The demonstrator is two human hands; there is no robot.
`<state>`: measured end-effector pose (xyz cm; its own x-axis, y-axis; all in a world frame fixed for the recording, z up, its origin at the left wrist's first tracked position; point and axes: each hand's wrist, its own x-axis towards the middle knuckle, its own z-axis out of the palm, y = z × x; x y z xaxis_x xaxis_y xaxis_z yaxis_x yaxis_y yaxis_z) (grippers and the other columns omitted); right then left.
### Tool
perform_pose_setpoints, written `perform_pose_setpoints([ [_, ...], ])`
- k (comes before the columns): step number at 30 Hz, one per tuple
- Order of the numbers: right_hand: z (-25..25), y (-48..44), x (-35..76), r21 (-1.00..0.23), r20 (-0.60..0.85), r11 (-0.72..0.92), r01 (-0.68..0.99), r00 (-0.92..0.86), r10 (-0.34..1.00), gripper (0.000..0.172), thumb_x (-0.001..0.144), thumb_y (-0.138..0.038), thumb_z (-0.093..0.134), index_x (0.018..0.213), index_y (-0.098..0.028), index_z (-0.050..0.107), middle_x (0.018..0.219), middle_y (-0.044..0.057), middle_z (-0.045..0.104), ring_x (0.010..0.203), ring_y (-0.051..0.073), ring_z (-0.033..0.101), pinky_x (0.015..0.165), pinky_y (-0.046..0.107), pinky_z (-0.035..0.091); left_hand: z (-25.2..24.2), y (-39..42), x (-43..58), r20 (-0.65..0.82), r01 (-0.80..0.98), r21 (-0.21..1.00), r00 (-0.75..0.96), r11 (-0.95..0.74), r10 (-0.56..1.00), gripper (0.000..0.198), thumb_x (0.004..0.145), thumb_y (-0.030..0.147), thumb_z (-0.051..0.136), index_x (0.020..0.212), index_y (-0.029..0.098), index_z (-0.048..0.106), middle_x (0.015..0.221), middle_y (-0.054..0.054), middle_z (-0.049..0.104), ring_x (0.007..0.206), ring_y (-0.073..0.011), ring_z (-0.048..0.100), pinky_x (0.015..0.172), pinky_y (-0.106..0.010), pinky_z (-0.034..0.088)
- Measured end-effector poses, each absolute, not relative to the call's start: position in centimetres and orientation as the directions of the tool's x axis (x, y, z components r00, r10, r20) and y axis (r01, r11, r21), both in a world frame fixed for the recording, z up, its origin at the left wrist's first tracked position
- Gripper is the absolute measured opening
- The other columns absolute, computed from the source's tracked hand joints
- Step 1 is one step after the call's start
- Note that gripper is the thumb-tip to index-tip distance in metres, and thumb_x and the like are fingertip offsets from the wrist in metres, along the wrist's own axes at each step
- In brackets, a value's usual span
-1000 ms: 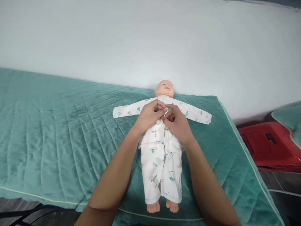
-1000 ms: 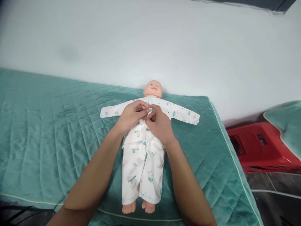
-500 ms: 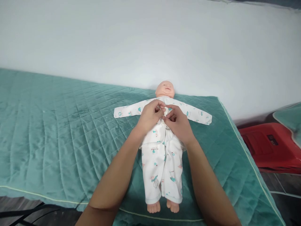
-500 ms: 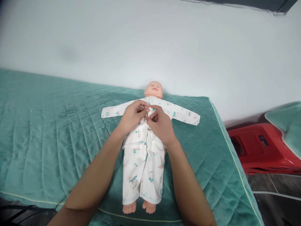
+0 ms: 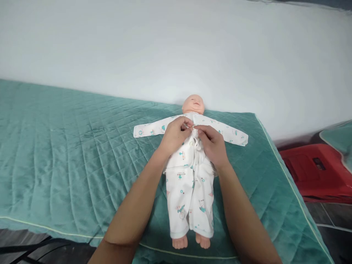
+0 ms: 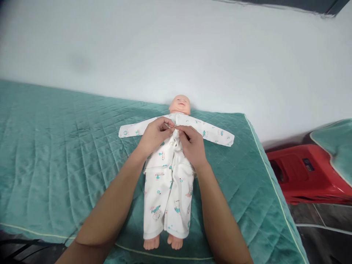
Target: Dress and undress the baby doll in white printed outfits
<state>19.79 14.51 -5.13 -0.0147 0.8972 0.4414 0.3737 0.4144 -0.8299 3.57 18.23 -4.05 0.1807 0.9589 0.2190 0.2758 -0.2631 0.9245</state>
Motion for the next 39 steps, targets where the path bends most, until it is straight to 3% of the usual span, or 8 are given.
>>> perform_pose_setpoints([
  [6, -5.3, 14.2, 19.4, -0.674, 0.577, 0.471, 0.570, 0.008, 0.816, 0.028, 0.094, -0.015, 0.049, 0.103, -0.023, 0.075, 0.084, 0.002, 0.065, 0.077, 0.017, 0.061, 0.074, 0.032, 0.049, -4.0, 18.3, 3.6, 0.215, 0.258, 0.931, 0.178, -0.257, 0.960, 0.012, 0.081, 0.023, 0.063, 0.092, 0.020, 0.066, 0.072, 0.003, 0.059, 0.063, -0.0109, 0.050, 0.060, -0.024, 0.040],
  [21, -5.4, 14.0, 19.0, -0.443, 0.616, 0.395, 0.804, -0.047, 0.787, 0.026, 0.091, -0.016, 0.046, 0.095, -0.020, 0.072, 0.082, 0.005, 0.061, 0.071, 0.019, 0.056, 0.062, 0.030, 0.039, -3.9, 18.2, 4.1, 0.300, 0.385, 0.857, 0.166, -0.342, 0.939, 0.010, 0.081, 0.013, 0.059, 0.085, 0.019, 0.066, 0.085, 0.000, 0.068, 0.074, -0.0127, 0.060, 0.076, -0.028, 0.049],
  [27, -5.4, 14.0, 19.0, -0.489, 0.594, 0.378, 0.786, -0.017, 0.804, 0.025, 0.089, -0.015, 0.047, 0.091, -0.021, 0.071, 0.079, 0.004, 0.060, 0.070, 0.019, 0.056, 0.062, 0.031, 0.039, -4.2, 18.2, 4.1, 0.363, 0.422, 0.809, 0.189, -0.409, 0.912, 0.013, 0.082, 0.009, 0.058, 0.083, 0.020, 0.065, 0.087, -0.001, 0.069, 0.078, -0.0141, 0.062, 0.078, -0.029, 0.051],
  [31, -5.8, 14.2, 19.2, -0.636, 0.593, 0.403, 0.658, 0.082, 0.801, 0.023, 0.091, -0.016, 0.048, 0.095, -0.022, 0.070, 0.080, 0.002, 0.062, 0.072, 0.018, 0.058, 0.068, 0.032, 0.046, -4.4, 18.0, 4.2, 0.448, 0.426, 0.779, 0.136, -0.461, 0.884, 0.012, 0.086, 0.011, 0.057, 0.087, 0.020, 0.065, 0.091, -0.002, 0.069, 0.083, -0.0154, 0.064, 0.080, -0.030, 0.053],
  [34, -6.2, 14.5, 19.2, -0.716, 0.591, 0.411, 0.564, 0.177, 0.787, 0.019, 0.093, -0.023, 0.052, 0.103, -0.023, 0.068, 0.096, 0.005, 0.063, 0.083, 0.019, 0.061, 0.072, 0.034, 0.051, -4.4, 18.2, 4.4, 0.586, 0.479, 0.665, 0.142, -0.573, 0.798, 0.019, 0.096, 0.019, 0.049, 0.104, 0.020, 0.066, 0.111, -0.007, 0.070, 0.105, -0.0188, 0.064, 0.096, -0.034, 0.051],
  [37, -6.3, 15.2, 19.4, -0.714, 0.593, 0.435, 0.548, 0.144, 0.792, 0.026, 0.096, -0.031, 0.052, 0.119, -0.025, 0.064, 0.121, 0.009, 0.062, 0.112, 0.023, 0.060, 0.092, 0.041, 0.053, -4.7, 18.8, 4.4, 0.608, 0.487, 0.573, 0.286, -0.659, 0.740, 0.033, 0.102, 0.027, 0.041, 0.128, 0.019, 0.060, 0.137, -0.010, 0.063, 0.132, -0.0214, 0.054, 0.114, -0.040, 0.041],
  [39, -6.3, 15.8, 19.6, -0.694, 0.577, 0.444, 0.566, 0.069, 0.814, 0.034, 0.098, -0.037, 0.051, 0.129, -0.027, 0.060, 0.134, 0.010, 0.060, 0.129, 0.025, 0.052, 0.109, 0.048, 0.044, -4.9, 19.1, 4.3, 0.546, 0.506, 0.576, 0.346, -0.642, 0.763, 0.040, 0.104, 0.031, 0.038, 0.137, 0.018, 0.055, 0.145, -0.010, 0.059, 0.142, -0.0231, 0.047, 0.120, -0.043, 0.036],
])
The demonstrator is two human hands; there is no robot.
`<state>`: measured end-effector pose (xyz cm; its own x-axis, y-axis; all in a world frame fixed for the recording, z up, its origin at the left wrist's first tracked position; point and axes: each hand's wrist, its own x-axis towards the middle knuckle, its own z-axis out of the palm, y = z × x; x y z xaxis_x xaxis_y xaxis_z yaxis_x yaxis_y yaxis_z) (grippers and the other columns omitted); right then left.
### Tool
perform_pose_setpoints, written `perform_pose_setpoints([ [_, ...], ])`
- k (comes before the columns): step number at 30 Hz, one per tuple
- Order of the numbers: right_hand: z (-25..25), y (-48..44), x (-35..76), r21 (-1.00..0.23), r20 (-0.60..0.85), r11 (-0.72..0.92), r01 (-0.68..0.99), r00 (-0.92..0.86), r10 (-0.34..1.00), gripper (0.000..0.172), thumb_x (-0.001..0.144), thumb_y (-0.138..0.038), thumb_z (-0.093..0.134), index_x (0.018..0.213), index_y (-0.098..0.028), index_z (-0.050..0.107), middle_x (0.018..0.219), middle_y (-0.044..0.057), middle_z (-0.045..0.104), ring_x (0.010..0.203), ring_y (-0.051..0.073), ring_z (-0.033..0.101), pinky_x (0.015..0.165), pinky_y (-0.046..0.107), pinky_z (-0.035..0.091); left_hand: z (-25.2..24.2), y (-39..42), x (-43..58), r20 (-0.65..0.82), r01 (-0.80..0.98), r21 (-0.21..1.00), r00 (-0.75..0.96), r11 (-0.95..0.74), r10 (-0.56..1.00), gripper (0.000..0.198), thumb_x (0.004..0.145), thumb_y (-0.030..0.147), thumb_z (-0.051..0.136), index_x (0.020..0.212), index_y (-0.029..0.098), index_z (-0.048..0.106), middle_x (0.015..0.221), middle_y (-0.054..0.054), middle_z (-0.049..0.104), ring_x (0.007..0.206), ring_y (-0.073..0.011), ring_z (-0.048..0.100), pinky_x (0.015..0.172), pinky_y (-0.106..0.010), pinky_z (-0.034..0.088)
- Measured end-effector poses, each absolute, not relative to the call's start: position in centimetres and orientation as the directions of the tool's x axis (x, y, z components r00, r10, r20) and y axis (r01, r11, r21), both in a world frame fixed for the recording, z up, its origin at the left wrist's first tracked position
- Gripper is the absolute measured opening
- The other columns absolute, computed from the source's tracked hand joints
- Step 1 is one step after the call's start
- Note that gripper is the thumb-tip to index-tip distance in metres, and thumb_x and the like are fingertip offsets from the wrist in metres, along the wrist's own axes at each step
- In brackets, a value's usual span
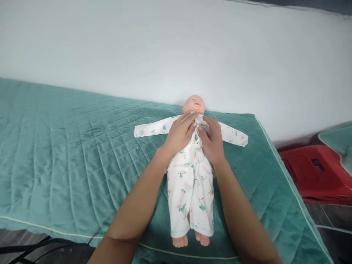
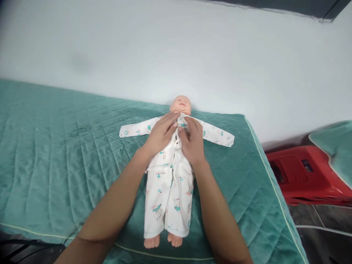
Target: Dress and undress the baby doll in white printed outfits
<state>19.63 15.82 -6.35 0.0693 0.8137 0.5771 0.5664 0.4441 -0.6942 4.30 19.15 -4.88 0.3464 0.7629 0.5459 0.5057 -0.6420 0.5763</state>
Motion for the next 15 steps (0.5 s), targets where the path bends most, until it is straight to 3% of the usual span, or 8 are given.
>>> perform_pose_setpoints([
  [6, -6.7, 17.9, 20.3, -0.674, 0.463, 0.418, 0.609, -0.092, 0.882, 0.047, 0.101, -0.054, 0.043, 0.135, -0.025, 0.059, 0.149, 0.011, 0.053, 0.142, 0.026, 0.043, 0.121, 0.052, 0.031, -5.1, 19.1, 4.3, 0.415, 0.570, 0.645, 0.300, -0.510, 0.859, 0.046, 0.101, 0.029, 0.040, 0.144, 0.018, 0.051, 0.147, -0.011, 0.057, 0.143, -0.0256, 0.045, 0.119, -0.046, 0.037],
  [15, -7.0, 20.9, 20.9, -0.652, 0.458, 0.444, 0.614, -0.148, 0.877, 0.039, 0.102, -0.049, 0.041, 0.123, -0.028, 0.066, 0.137, 0.009, 0.064, 0.133, 0.024, 0.053, 0.115, 0.053, 0.036, -5.5, 19.4, 4.3, 0.426, 0.531, 0.688, 0.259, -0.496, 0.867, 0.042, 0.100, 0.031, 0.044, 0.139, 0.021, 0.057, 0.142, -0.010, 0.061, 0.137, -0.0229, 0.050, 0.119, -0.043, 0.038],
])
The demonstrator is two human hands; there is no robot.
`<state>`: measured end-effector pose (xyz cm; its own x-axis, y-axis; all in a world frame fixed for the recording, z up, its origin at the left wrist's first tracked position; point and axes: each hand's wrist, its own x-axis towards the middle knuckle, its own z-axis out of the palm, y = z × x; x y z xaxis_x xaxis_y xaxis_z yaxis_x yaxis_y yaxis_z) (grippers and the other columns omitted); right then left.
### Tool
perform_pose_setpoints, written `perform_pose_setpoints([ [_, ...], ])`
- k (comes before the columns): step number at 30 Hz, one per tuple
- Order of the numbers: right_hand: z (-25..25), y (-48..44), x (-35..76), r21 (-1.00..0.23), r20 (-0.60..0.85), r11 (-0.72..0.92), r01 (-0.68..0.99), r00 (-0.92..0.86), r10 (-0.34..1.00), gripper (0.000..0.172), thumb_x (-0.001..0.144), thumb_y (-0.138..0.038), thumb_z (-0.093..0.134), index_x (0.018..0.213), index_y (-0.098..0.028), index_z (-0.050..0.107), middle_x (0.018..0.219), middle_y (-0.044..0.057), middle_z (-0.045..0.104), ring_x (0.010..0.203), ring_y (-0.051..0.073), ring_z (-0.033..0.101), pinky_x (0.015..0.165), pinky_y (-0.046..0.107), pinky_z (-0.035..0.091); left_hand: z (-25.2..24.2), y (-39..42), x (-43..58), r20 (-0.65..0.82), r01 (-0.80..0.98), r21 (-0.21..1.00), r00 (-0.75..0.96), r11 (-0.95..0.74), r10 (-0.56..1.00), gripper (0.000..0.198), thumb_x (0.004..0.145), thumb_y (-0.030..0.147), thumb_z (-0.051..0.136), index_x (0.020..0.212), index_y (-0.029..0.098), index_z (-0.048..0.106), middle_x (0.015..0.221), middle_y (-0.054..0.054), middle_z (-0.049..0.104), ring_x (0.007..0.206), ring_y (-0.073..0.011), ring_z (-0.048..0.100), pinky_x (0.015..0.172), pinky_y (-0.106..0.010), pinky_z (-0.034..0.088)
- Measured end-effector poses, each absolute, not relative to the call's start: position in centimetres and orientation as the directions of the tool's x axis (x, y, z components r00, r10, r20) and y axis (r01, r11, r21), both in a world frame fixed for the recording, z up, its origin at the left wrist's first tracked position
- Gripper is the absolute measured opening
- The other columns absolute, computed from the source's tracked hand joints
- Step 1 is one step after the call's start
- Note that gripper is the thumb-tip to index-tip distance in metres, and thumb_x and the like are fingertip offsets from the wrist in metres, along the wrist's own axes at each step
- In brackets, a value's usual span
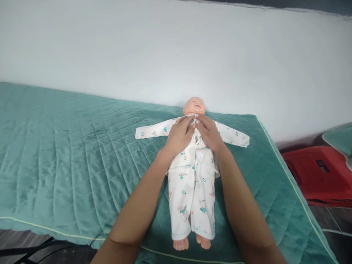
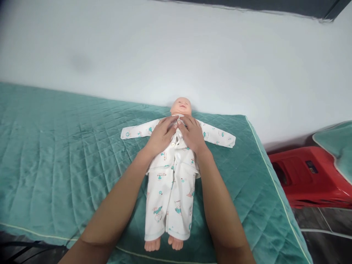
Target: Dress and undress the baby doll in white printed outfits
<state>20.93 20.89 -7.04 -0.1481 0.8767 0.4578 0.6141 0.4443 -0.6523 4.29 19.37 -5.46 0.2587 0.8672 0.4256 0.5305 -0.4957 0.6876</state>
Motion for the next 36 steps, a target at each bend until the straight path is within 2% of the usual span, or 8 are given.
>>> perform_pose_setpoints([
  [8, -7.5, 22.2, 21.5, -0.776, 0.414, 0.403, 0.484, -0.090, 0.906, 0.032, 0.095, -0.042, 0.050, 0.115, -0.025, 0.068, 0.131, 0.006, 0.067, 0.127, 0.023, 0.056, 0.114, 0.048, 0.037, -5.5, 19.3, 4.2, 0.439, 0.540, 0.649, 0.309, -0.535, 0.844, 0.041, 0.102, 0.028, 0.039, 0.138, 0.023, 0.058, 0.146, -0.005, 0.059, 0.140, -0.0212, 0.047, 0.121, -0.043, 0.035],
  [14, -7.2, 22.9, 21.2, -0.788, 0.398, 0.361, 0.500, -0.035, 0.917, 0.023, 0.091, -0.036, 0.053, 0.103, -0.025, 0.069, 0.120, 0.005, 0.070, 0.120, 0.023, 0.058, 0.112, 0.048, 0.037, -5.7, 19.5, 4.2, 0.460, 0.541, 0.631, 0.317, -0.557, 0.829, 0.039, 0.102, 0.027, 0.038, 0.133, 0.023, 0.061, 0.145, -0.004, 0.061, 0.138, -0.0202, 0.048, 0.121, -0.042, 0.035],
  [20, -7.2, 22.4, 21.3, -0.827, 0.360, 0.315, 0.466, 0.008, 0.933, 0.028, 0.090, -0.040, 0.056, 0.110, -0.024, 0.066, 0.122, 0.006, 0.070, 0.119, 0.023, 0.058, 0.111, 0.048, 0.038, -5.7, 19.5, 4.1, 0.471, 0.533, 0.631, 0.313, -0.564, 0.824, 0.039, 0.102, 0.029, 0.039, 0.133, 0.023, 0.062, 0.145, -0.004, 0.061, 0.138, -0.0206, 0.049, 0.120, -0.042, 0.036],
  [26, -6.9, 20.6, 21.4, -0.815, 0.428, 0.431, 0.389, -0.097, 0.898, 0.034, 0.092, -0.038, 0.057, 0.121, -0.025, 0.065, 0.138, 0.007, 0.064, 0.132, 0.023, 0.055, 0.116, 0.047, 0.037, -5.6, 19.4, 4.0, 0.432, 0.541, 0.611, 0.385, -0.579, 0.816, 0.044, 0.105, 0.033, 0.032, 0.142, 0.024, 0.053, 0.154, -0.004, 0.051, 0.146, -0.0209, 0.040, 0.123, -0.045, 0.031],
  [30, -6.2, 17.2, 20.7, -0.871, 0.404, 0.373, 0.318, 0.034, 0.914, 0.034, 0.093, -0.037, 0.057, 0.124, -0.025, 0.062, 0.137, 0.009, 0.063, 0.130, 0.023, 0.056, 0.111, 0.046, 0.044, -5.4, 18.9, 3.8, 0.476, 0.499, 0.624, 0.368, -0.602, 0.798, 0.041, 0.104, 0.033, 0.036, 0.138, 0.021, 0.056, 0.152, -0.008, 0.054, 0.144, -0.0203, 0.044, 0.122, -0.044, 0.032],
  [33, -5.4, 13.9, 19.8, -0.807, 0.515, 0.431, 0.404, 0.125, 0.848, 0.021, 0.094, -0.033, 0.055, 0.113, -0.025, 0.062, 0.125, 0.008, 0.065, 0.120, 0.022, 0.059, 0.100, 0.043, 0.050, -5.4, 17.5, 3.4, 0.553, 0.438, 0.663, 0.259, -0.607, 0.791, 0.029, 0.100, 0.029, 0.048, 0.121, 0.022, 0.066, 0.140, -0.008, 0.063, 0.134, -0.0197, 0.052, 0.118, -0.042, 0.038],
  [36, -4.9, 10.8, 19.0, -0.697, 0.590, 0.416, 0.584, 0.137, 0.796, 0.007, 0.093, -0.028, 0.055, 0.096, -0.024, 0.060, 0.103, 0.006, 0.063, 0.095, 0.020, 0.061, 0.085, 0.038, 0.052, -5.6, 15.8, 2.9, 0.583, 0.410, 0.689, 0.175, -0.597, 0.793, 0.018, 0.095, 0.025, 0.056, 0.105, 0.023, 0.070, 0.120, -0.006, 0.072, 0.121, -0.0194, 0.060, 0.110, -0.040, 0.044],
])
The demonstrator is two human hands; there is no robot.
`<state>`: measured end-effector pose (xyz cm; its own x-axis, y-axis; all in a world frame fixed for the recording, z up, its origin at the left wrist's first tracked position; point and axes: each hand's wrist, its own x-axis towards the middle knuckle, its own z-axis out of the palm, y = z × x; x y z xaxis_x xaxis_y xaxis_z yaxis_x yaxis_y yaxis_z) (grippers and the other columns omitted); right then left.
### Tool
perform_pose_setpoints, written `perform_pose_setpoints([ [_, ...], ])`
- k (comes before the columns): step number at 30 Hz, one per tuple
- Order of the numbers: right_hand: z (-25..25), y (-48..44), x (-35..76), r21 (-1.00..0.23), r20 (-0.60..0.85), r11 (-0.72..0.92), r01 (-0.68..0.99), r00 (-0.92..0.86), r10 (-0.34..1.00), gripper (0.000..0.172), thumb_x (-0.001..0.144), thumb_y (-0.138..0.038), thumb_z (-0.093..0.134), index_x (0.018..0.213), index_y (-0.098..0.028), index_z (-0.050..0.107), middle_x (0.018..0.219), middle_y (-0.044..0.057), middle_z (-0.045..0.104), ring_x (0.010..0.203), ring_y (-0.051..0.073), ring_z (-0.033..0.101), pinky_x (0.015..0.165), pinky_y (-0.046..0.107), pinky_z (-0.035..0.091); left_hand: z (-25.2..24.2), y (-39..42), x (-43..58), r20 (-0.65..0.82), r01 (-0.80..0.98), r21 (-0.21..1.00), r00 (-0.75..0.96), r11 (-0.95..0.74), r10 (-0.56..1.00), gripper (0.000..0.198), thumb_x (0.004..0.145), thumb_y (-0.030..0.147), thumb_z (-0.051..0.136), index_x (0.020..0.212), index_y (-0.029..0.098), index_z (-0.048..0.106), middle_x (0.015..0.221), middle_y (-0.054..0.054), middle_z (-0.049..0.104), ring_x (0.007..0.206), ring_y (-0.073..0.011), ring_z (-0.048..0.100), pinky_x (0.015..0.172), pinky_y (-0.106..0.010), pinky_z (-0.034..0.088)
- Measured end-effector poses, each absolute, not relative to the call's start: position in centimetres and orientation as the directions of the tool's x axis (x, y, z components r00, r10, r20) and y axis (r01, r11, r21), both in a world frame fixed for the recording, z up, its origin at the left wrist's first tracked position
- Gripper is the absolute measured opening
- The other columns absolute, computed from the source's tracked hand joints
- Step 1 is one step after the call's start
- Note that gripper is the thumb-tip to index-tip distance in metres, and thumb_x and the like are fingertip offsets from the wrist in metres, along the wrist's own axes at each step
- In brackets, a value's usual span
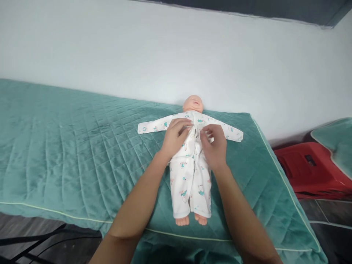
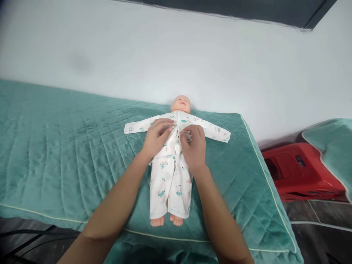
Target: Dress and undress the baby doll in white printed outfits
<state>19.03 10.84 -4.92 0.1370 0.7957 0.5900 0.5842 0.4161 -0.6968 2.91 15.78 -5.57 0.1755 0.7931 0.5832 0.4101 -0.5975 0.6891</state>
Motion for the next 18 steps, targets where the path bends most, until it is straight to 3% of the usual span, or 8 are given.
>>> perform_pose_setpoints([
  [2, -4.9, 9.3, 18.7, -0.641, 0.568, 0.384, 0.665, 0.073, 0.820, 0.006, 0.092, -0.029, 0.058, 0.093, -0.023, 0.057, 0.096, 0.005, 0.061, 0.085, 0.020, 0.058, 0.079, 0.037, 0.050, -5.6, 14.8, 2.5, 0.570, 0.409, 0.696, 0.185, -0.590, 0.800, 0.015, 0.094, 0.025, 0.058, 0.100, 0.023, 0.071, 0.109, -0.005, 0.073, 0.113, -0.0195, 0.062, 0.105, -0.039, 0.047],
  [7, -5.3, 7.8, 18.7, -0.566, 0.479, 0.359, 0.743, -0.058, 0.876, 0.026, 0.084, -0.036, 0.071, 0.101, -0.023, 0.055, 0.102, 0.007, 0.060, 0.090, 0.024, 0.058, 0.079, 0.039, 0.050, -5.2, 14.3, 2.0, 0.478, 0.362, 0.735, 0.324, -0.574, 0.817, 0.013, 0.092, 0.028, 0.062, 0.098, 0.022, 0.072, 0.100, -0.005, 0.070, 0.094, -0.0179, 0.063, 0.089, -0.033, 0.050],
  [12, -5.3, 8.2, 19.0, -0.564, 0.443, 0.279, 0.777, -0.001, 0.897, 0.009, 0.089, -0.023, 0.059, 0.098, -0.023, 0.057, 0.099, 0.006, 0.061, 0.084, 0.022, 0.061, 0.075, 0.036, 0.049, -4.9, 14.7, 1.8, 0.438, 0.368, 0.713, 0.432, -0.597, 0.789, 0.005, 0.089, 0.023, 0.064, 0.090, 0.021, 0.069, 0.092, -0.003, 0.067, 0.093, -0.0177, 0.060, 0.087, -0.032, 0.047],
  [18, -4.6, 9.3, 19.5, -0.655, 0.445, 0.251, 0.713, 0.095, 0.891, 0.005, 0.089, -0.027, 0.061, 0.090, -0.022, 0.062, 0.088, 0.004, 0.065, 0.080, 0.021, 0.061, 0.073, 0.034, 0.047, -4.5, 14.3, 2.1, 0.396, 0.389, 0.739, 0.410, -0.550, 0.822, 0.007, 0.089, 0.023, 0.064, 0.083, 0.020, 0.064, 0.085, -0.001, 0.065, 0.081, -0.0156, 0.056, 0.078, -0.030, 0.044],
])
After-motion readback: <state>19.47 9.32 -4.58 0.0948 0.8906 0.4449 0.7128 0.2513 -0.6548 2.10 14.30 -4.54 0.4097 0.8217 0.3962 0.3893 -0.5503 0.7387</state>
